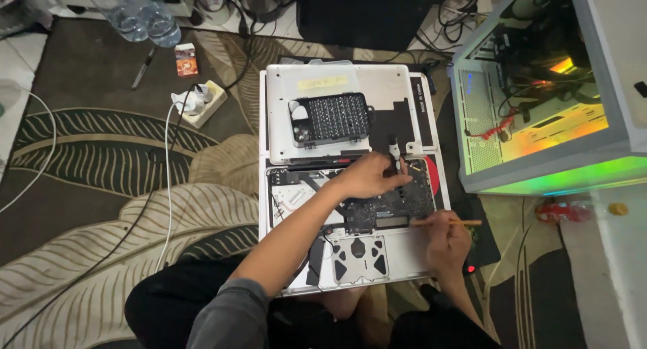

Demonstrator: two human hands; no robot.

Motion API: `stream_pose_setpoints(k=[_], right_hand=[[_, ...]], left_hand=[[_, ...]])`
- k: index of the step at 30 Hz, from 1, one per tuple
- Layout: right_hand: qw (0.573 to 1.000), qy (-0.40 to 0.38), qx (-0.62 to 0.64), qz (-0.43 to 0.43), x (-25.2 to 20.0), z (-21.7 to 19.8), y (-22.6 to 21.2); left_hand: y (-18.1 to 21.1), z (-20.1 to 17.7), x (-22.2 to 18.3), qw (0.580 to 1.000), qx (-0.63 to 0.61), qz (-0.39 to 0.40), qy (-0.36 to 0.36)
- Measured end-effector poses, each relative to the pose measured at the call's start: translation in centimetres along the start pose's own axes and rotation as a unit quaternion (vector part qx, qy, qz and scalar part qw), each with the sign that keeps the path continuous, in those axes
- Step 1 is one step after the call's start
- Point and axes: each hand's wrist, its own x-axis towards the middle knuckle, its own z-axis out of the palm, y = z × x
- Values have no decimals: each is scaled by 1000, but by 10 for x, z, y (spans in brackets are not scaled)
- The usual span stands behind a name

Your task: Brushing dust off the internal components of a disassembled laptop using a small brush and a marker for manipulation.

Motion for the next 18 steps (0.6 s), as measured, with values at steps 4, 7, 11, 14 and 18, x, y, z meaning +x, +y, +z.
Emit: stream_pose_setpoints(k=[4, 7, 11, 14, 18], right_hand=[[999, -2, 18, -47, 5, 1, -20], [998, -4, 40, -40, 9, 2, -25], [998, 1, 7, -66, 7, 1, -33], [998, 5, 5, -62, 8, 1, -48], [995, 11, -18, -98, 9, -4, -50]], left_hand=[[0, 1, -1, 1000, -9, -2, -4], [-1, 1, -1, 1000, 9, -9, -13], [-4, 1, -1, 1000, 16, -10, -10], [0, 0, 0, 1000, 20, -11, -10], [3, 3, -1, 1000, 8, -20, -4]])
